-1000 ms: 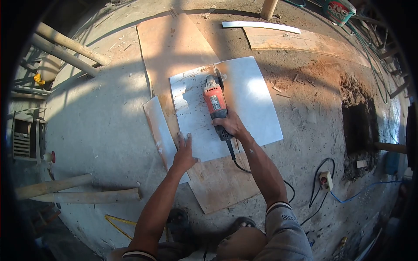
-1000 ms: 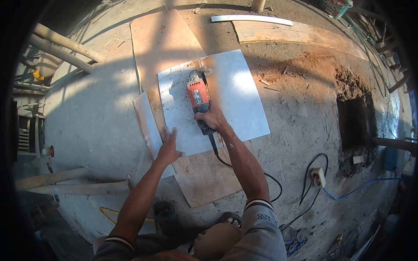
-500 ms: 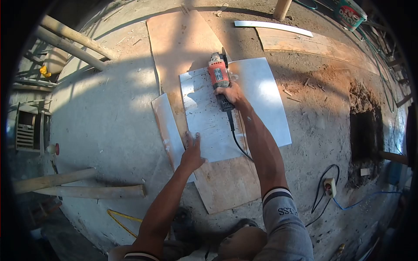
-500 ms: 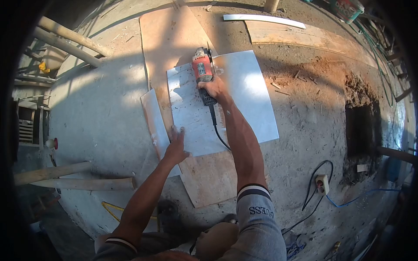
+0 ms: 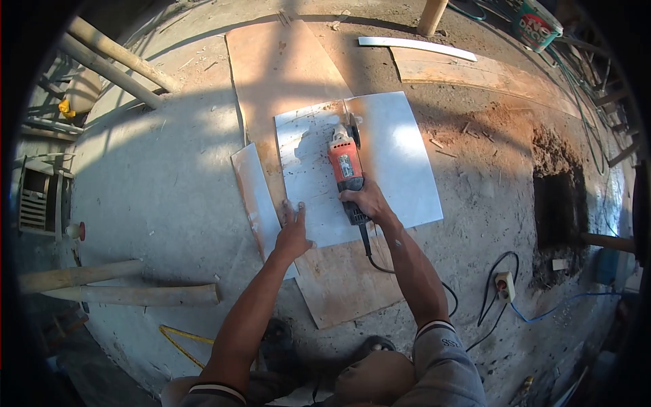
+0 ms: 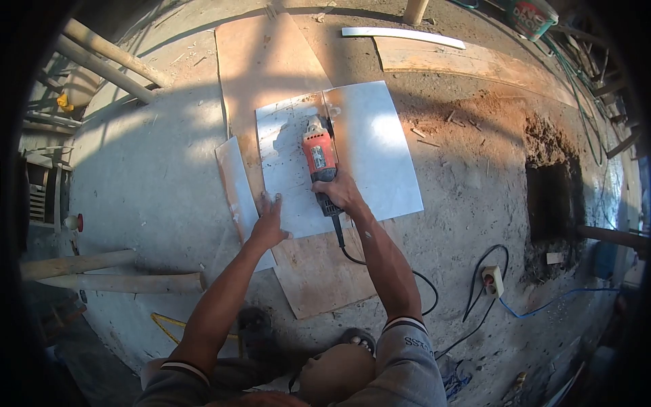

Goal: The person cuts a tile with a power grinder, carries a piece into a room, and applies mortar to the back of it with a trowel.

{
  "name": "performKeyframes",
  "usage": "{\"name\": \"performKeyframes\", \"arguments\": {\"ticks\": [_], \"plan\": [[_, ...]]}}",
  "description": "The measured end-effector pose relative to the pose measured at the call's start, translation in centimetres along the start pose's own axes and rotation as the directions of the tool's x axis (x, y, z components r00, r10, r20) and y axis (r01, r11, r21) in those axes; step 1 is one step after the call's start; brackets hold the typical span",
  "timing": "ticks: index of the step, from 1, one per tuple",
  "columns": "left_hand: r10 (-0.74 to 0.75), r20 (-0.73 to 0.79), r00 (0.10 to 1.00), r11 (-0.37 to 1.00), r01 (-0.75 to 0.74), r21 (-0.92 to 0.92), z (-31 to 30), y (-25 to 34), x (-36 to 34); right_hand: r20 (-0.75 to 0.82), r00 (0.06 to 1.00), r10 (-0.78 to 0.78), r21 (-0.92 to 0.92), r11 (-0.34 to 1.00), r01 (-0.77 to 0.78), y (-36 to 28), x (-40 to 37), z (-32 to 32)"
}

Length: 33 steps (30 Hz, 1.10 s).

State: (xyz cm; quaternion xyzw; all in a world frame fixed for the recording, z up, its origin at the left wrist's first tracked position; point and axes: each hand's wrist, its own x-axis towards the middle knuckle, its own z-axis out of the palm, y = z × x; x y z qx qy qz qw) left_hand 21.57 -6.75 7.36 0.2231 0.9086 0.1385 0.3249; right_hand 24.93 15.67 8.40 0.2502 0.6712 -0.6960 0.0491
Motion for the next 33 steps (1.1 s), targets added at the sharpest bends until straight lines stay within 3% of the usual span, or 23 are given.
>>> {"name": "performKeyframes", "arguments": {"ticks": [4, 8, 17, 23, 33], "plan": [[0.004, -0.02, 1.0, 0.999, -0.003, 0.04, 0.0, 0.1, -0.1, -0.037, 0.999, 0.02, -0.044, 0.999, -0.021, 2.7, -5.0, 0.2], [0.009, -0.014, 1.0, 1.0, -0.009, 0.006, 0.0, -0.1, 0.0, -0.056, 0.998, 0.009, -0.093, 0.996, -0.014, 3.1, -4.8, 0.0], [0.052, -0.071, 0.996, 0.995, -0.045, 0.092, 0.2, -0.1, -0.1, 0.031, 0.997, -0.065, 0.006, 0.998, 0.065, -1.1, 5.2, -0.5], [0.012, -0.028, 1.0, 0.998, -0.01, 0.061, 0.2, -0.1, 0.0, 0.03, 0.996, -0.086, 0.083, 0.993, 0.083, -2.1, 9.5, -0.1], [0.017, -0.022, 1.0, 0.998, -0.016, 0.067, 0.1, 0.0, -0.1, 0.035, 0.998, -0.048, 0.149, 0.988, 0.042, -3.3, 10.9, -0.1]]}}
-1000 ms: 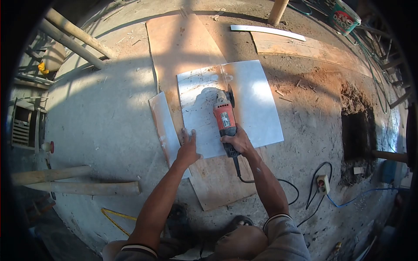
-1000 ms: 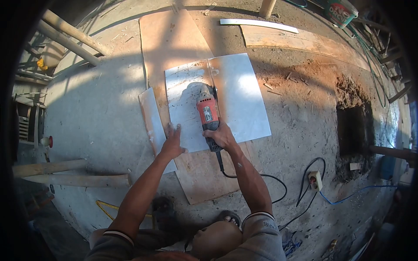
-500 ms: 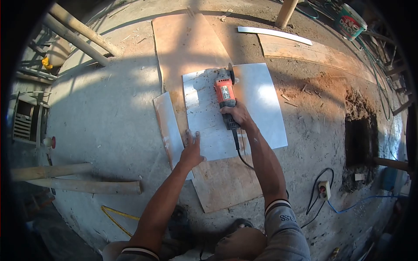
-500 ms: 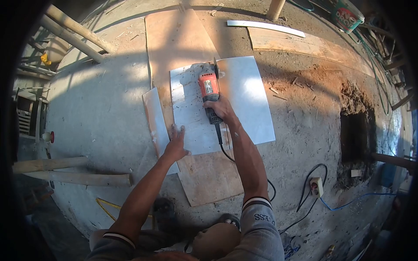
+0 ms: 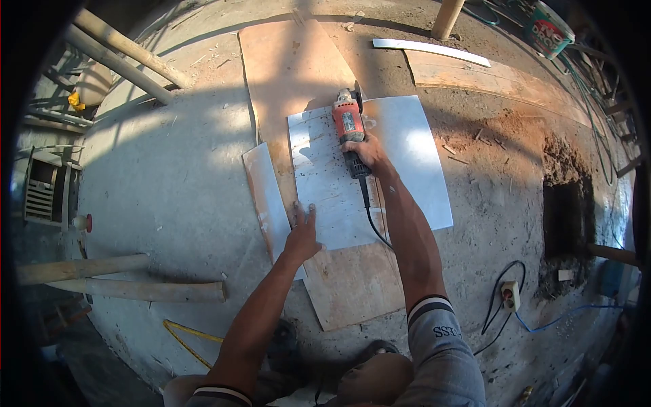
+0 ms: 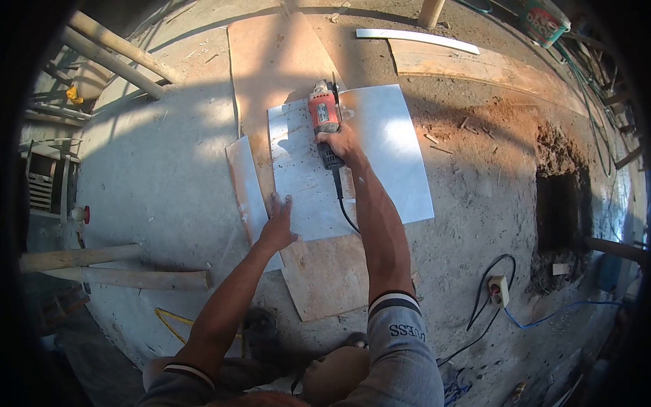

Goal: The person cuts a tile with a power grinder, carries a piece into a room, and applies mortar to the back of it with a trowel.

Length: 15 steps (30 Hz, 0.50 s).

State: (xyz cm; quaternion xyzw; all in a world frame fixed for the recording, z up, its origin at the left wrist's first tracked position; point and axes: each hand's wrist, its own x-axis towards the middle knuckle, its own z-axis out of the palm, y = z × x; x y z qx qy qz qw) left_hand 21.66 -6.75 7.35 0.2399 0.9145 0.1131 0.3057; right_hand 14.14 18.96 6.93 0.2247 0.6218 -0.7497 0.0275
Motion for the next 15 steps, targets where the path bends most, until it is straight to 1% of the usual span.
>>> {"name": "performKeyframes", "arguments": {"ticks": [3, 5, 6, 8, 10, 13, 15], "plan": [[0.002, -0.006, 1.0, 1.0, -0.002, 0.005, 0.0, 0.0, 0.0, -0.02, 1.0, 0.007, 0.029, 1.0, -0.007, 0.6, -1.9, 0.1], [-0.027, 0.025, 0.999, 0.999, 0.028, -0.024, -0.4, 0.3, -0.1, -0.001, 0.999, -0.035, -0.028, 0.999, 0.035, 1.1, -3.6, 0.0], [-0.027, 0.021, 0.999, 0.999, 0.027, -0.022, -0.3, 0.2, 0.0, -0.033, 0.999, -0.035, -0.115, 0.993, 0.031, 1.4, -3.9, 0.1], [0.003, -0.005, 1.0, 1.0, -0.003, -0.009, 0.0, -0.1, 0.0, -0.031, 0.998, -0.053, -0.114, 0.992, 0.049, 1.8, -4.5, 0.0], [-0.008, 0.006, 1.0, 1.0, 0.008, -0.015, -0.1, 0.1, 0.0, -0.029, 0.998, -0.064, -0.119, 0.991, 0.06, 1.8, -4.5, -0.2], [-0.011, 0.015, 1.0, 1.0, 0.011, -0.015, -0.1, 0.0, 0.0, -0.01, 1.0, -0.025, -0.087, 0.996, 0.024, 1.1, -2.5, -0.4], [-0.005, 0.008, 1.0, 1.0, 0.005, -0.014, 0.1, -0.1, 0.1, 0.021, 1.0, -0.017, -0.001, 1.0, 0.017, 0.8, -0.9, -0.3]]}}
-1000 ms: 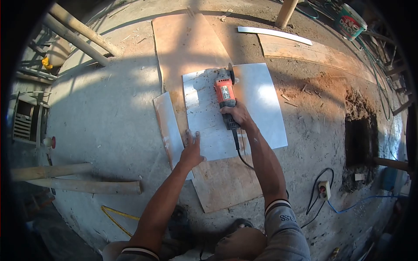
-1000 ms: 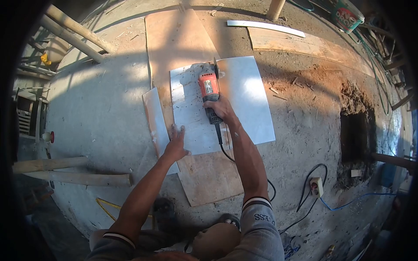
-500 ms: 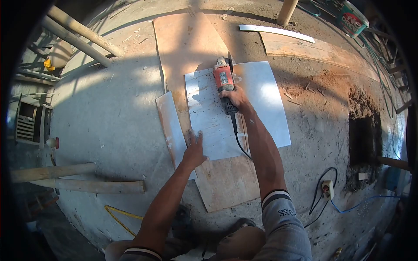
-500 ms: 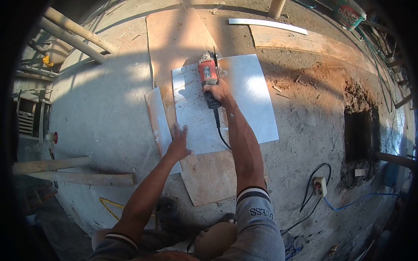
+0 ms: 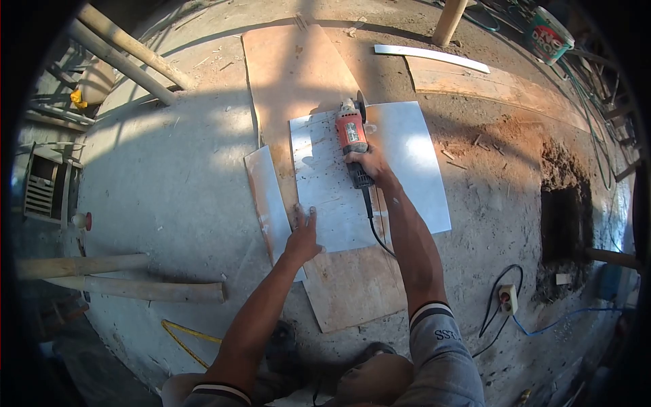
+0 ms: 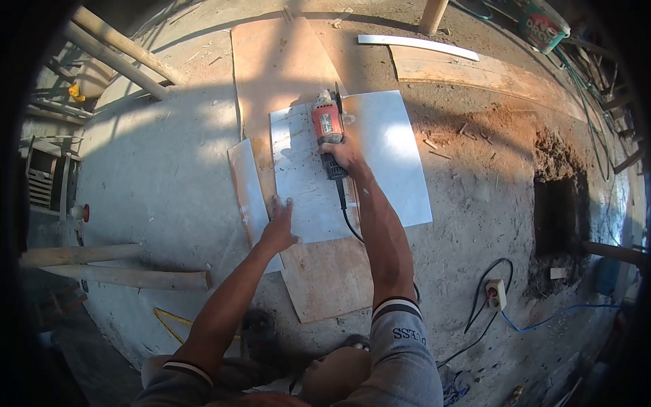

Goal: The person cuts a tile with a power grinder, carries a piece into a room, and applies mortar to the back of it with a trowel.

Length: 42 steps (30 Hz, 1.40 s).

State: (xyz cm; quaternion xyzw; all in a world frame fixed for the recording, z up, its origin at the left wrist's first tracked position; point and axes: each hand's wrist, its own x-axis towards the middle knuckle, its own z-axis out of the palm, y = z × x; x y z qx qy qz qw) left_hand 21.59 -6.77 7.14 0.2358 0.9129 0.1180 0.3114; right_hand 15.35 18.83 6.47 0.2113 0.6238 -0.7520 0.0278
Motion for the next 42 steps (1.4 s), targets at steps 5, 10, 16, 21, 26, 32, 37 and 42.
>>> {"name": "performKeyframes", "arguments": {"ticks": [5, 10, 16, 21, 26, 32, 37, 42], "plan": [[0.014, -0.01, 1.0, 1.0, -0.014, -0.008, -0.1, -0.1, 0.0, -0.037, 0.999, -0.001, 0.043, 0.999, 0.003, -0.1, 0.8, 0.5], [-0.013, 0.025, 1.0, 0.999, 0.014, -0.046, -0.4, 0.1, 0.0, 0.013, 1.0, 0.007, -0.002, 1.0, -0.007, 0.3, -3.2, 0.2], [0.012, -0.019, 1.0, 1.0, -0.012, -0.007, 0.2, -0.4, 0.1, -0.072, 0.996, 0.057, -0.175, 0.982, -0.069, 3.2, -11.7, 0.5], [0.001, -0.002, 1.0, 1.0, -0.001, -0.025, 0.1, -0.2, 0.2, -0.112, 0.992, 0.063, -0.207, 0.975, -0.085, 4.5, -16.5, 0.7], [0.022, -0.016, 1.0, 0.999, -0.022, -0.027, 0.2, -0.3, 0.1, -0.087, 0.994, 0.071, -0.191, 0.978, -0.086, 2.8, -12.8, 0.3], [0.016, -0.019, 1.0, 1.0, -0.016, 0.003, 0.1, -0.1, 0.0, -0.032, 0.999, 0.012, -0.117, 0.993, -0.015, 1.0, -5.2, 0.0], [-0.007, 0.004, 1.0, 1.0, 0.007, -0.015, -0.2, 0.0, 0.0, -0.011, 1.0, 0.007, -0.001, 1.0, -0.007, 0.1, -1.6, 0.1], [-0.001, -0.016, 1.0, 1.0, 0.002, 0.009, 0.1, -0.1, 0.1, -0.011, 1.0, 0.008, 0.02, 1.0, -0.008, -0.6, -0.3, 0.2]]}}
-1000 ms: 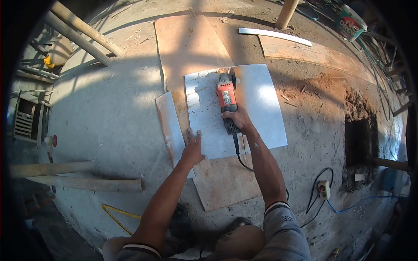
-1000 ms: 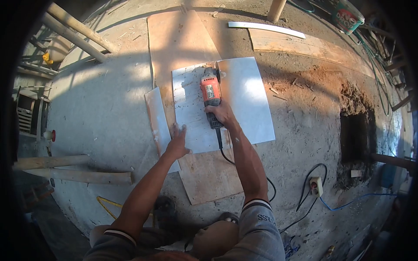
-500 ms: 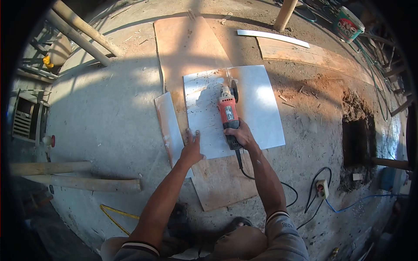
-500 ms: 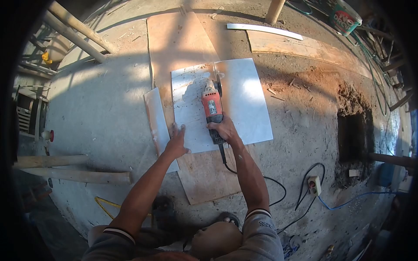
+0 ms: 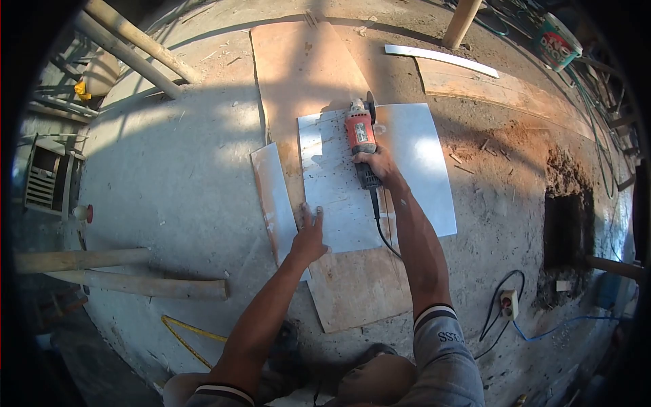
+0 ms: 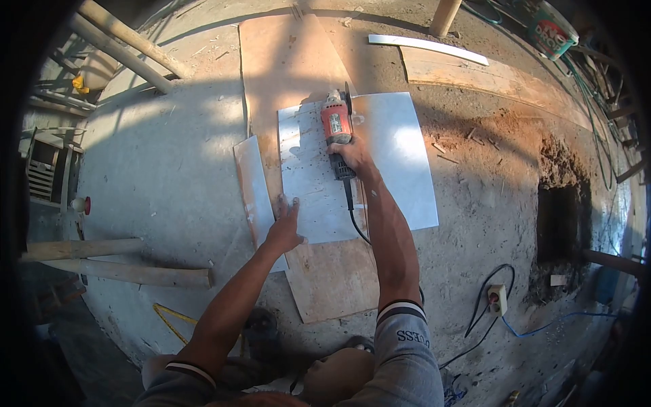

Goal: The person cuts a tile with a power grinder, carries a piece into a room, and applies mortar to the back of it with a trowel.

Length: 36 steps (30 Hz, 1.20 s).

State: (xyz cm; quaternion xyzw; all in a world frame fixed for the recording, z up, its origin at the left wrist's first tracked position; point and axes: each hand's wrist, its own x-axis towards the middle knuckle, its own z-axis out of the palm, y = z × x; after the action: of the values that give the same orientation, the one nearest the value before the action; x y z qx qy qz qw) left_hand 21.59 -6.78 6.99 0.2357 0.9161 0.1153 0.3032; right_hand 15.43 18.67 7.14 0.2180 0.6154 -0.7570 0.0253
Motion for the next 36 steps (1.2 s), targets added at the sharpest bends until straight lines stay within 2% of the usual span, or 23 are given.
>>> {"name": "performKeyframes", "arguments": {"ticks": [5, 7, 14, 17, 20, 24, 26, 30, 33, 36], "plan": [[-0.008, 0.016, 1.0, 1.0, 0.009, -0.029, 0.0, -0.1, 0.1, -0.011, 1.0, -0.005, 0.013, 1.0, 0.005, 0.6, -2.0, 0.3], [-0.012, 0.024, 1.0, 0.999, 0.013, -0.029, -0.2, 0.1, 0.1, -0.037, 0.999, 0.021, -0.118, 0.993, -0.026, 1.0, -3.7, 0.3], [0.009, 0.007, 1.0, 0.999, -0.009, -0.032, 0.1, -0.1, 0.0, -0.069, 0.994, 0.08, -0.193, 0.977, -0.092, 2.7, -11.6, 0.1], [0.011, -0.011, 1.0, 1.0, -0.011, -0.017, 0.0, 0.1, -0.1, -0.104, 0.994, 0.022, -0.253, 0.966, -0.048, 4.6, -13.3, -0.1], [0.013, -0.001, 1.0, 0.999, -0.013, -0.037, -0.1, 0.0, -0.1, -0.086, 0.995, 0.041, -0.195, 0.979, -0.057, 3.3, -13.0, 0.1], [0.021, -0.005, 1.0, 0.999, -0.021, -0.036, 0.1, -0.2, 0.1, -0.059, 0.997, 0.043, -0.169, 0.984, -0.052, 2.3, -8.9, 0.1], [-0.005, 0.011, 1.0, 1.0, 0.005, 0.007, -0.3, 0.2, -0.1, -0.019, 0.998, 0.058, -0.047, 0.997, -0.059, 0.9, -7.4, 0.2], [-0.002, 0.017, 1.0, 1.0, 0.002, -0.006, -0.1, -0.1, 0.1, -0.024, 0.999, 0.03, -0.073, 0.997, -0.032, 0.5, -4.7, 0.3], [-0.007, 0.048, 0.999, 0.999, 0.01, -0.044, -0.1, 0.1, 0.0, -0.003, 0.998, 0.066, -0.021, 0.998, -0.066, 0.1, -4.6, 0.3], [0.009, 0.012, 1.0, 1.0, -0.009, 0.003, 0.1, -0.1, 0.0, -0.012, 0.998, 0.066, -0.021, 0.998, -0.066, -0.1, -4.9, 0.6]]}}
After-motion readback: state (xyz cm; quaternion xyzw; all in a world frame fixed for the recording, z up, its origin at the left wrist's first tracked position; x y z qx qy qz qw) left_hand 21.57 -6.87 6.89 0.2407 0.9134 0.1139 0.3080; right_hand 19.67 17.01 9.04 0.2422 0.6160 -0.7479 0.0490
